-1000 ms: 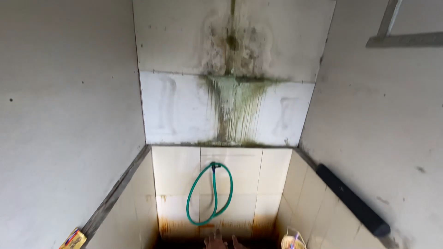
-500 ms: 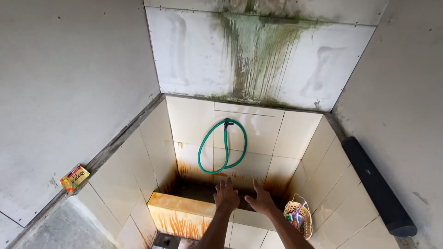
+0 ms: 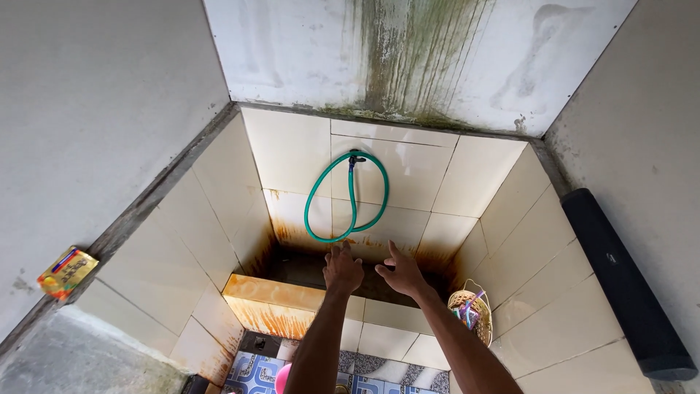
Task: The person scrubs a tiled floor with a long-handled brush, then adds detergent from a packet into a pink scoop and pours water from a green hose into the scoop. The person resumes scrubbing the floor with the brush.
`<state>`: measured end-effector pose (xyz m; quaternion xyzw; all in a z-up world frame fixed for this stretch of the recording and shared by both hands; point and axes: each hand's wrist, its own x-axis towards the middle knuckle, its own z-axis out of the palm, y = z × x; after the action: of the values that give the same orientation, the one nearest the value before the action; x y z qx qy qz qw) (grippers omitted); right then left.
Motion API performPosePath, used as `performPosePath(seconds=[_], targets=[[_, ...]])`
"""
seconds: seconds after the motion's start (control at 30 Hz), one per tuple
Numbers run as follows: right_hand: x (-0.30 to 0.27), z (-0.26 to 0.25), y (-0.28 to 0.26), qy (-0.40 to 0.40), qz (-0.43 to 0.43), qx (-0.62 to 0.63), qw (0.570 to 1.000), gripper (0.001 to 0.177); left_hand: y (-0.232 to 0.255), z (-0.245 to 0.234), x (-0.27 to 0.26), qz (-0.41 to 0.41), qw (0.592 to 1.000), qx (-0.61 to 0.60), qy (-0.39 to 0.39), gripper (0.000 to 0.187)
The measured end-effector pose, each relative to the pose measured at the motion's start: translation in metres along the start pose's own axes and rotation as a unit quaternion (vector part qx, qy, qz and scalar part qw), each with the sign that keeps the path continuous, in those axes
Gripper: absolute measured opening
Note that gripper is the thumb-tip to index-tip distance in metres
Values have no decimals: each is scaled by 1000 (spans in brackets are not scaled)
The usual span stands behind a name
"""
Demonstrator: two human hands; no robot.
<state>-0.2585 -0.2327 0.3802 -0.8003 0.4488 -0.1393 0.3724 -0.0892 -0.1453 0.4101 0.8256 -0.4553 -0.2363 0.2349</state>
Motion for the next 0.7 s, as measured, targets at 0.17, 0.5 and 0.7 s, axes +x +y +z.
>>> performPosePath(seconds=[0.17, 0.5, 0.7], targets=[[61, -7, 10, 5, 27, -23, 999, 86, 2, -13, 59, 5, 999, -38, -9, 67], [205, -12, 0, 13, 68, -50, 996, 83, -8, -25, 216, 0, 997, -63, -39, 66], [272, -10, -9, 12, 71, -65, 995, 77, -7, -23, 283, 1, 998, -43, -55, 65]])
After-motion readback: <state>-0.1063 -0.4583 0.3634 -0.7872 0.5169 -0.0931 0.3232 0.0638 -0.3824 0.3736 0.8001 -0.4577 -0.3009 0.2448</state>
